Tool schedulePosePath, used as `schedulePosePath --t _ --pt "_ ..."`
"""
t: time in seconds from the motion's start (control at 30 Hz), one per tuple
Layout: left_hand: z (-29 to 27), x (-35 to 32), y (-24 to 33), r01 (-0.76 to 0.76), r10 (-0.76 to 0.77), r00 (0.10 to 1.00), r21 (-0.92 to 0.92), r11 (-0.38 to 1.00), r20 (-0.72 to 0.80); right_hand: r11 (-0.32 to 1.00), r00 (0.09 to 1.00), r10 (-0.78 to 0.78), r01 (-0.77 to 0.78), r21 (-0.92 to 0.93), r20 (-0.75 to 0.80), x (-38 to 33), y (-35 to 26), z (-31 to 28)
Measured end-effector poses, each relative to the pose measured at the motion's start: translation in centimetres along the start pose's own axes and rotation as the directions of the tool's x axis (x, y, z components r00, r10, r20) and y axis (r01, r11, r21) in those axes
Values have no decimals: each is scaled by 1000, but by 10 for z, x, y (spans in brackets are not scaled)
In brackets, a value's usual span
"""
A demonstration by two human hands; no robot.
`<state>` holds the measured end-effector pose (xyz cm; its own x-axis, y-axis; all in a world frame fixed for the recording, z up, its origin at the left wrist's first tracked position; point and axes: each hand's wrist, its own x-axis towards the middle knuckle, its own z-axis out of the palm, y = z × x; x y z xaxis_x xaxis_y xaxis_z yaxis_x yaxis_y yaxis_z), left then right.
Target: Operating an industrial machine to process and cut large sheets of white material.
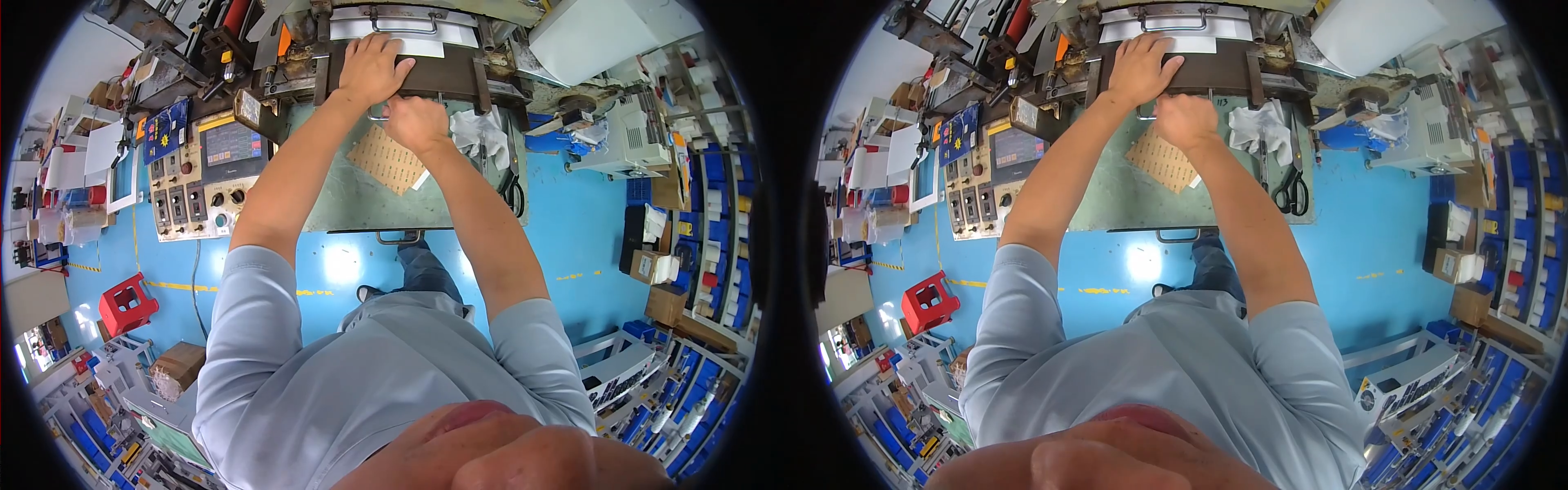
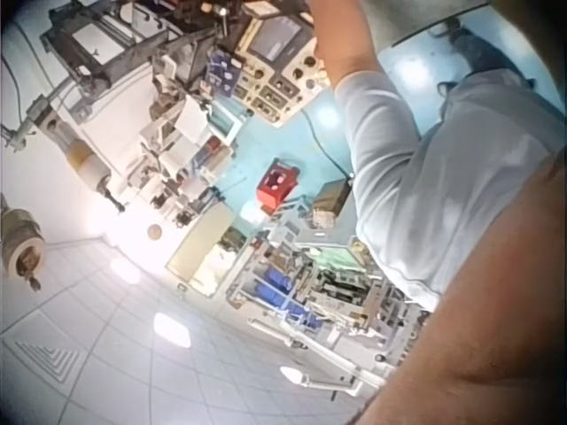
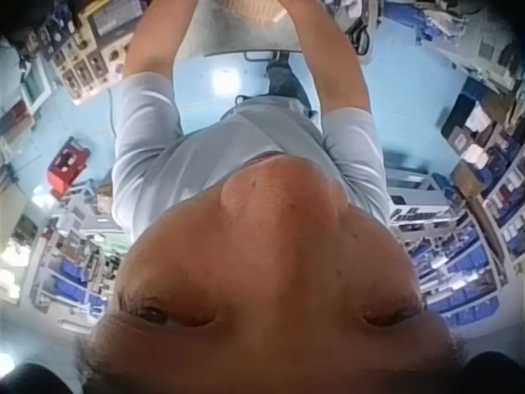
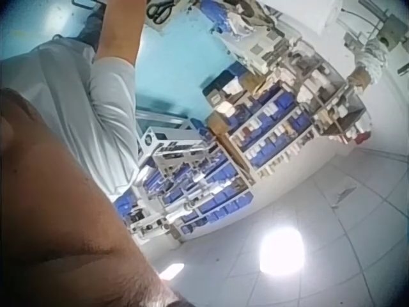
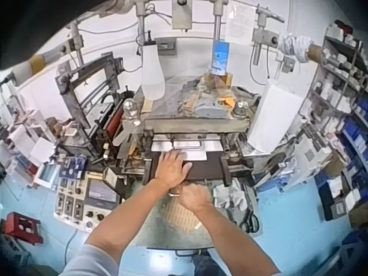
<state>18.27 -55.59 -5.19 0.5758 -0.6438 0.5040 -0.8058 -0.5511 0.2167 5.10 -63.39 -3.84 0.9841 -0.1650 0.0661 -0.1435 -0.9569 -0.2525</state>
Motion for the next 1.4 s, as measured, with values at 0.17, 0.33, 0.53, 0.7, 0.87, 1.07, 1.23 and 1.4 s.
schedulePosePath --t 0.17,0.33,0.53,0.7,0.87,1.07,1.23,1.4 --pt "-17 -22 26 -13 -34 989 -305 952 -146 997 996 63 -60 -38 60 7 4 1" --pt "-30 -62 68 -103 50 991 -454 885 -127 988 991 127 -123 91 -35 12 12 11" --pt "-16 -66 81 -142 53 973 -399 906 -226 991 972 -115 99 -87 -205 19 23 23" --pt "-1 -54 75 -143 34 964 -410 901 -262 924 886 -335 242 -295 -321 35 33 32" --pt "8 -42 69 -124 8 961 -405 906 -277 884 868 -395 270 -382 -301 53 40 36" --pt "2 -37 71 -65 -37 963 -362 930 -268 970 970 -217 202 -134 -107 69 59 18" --pt "-30 -105 68 -76 -29 974 -448 891 -224 998 995 -7 13 -62 97 86 32 6" --pt "-58 -234 40 94 -140 984 -351 932 -109 983 1000 24 -22 -185 12 84 17 -1"
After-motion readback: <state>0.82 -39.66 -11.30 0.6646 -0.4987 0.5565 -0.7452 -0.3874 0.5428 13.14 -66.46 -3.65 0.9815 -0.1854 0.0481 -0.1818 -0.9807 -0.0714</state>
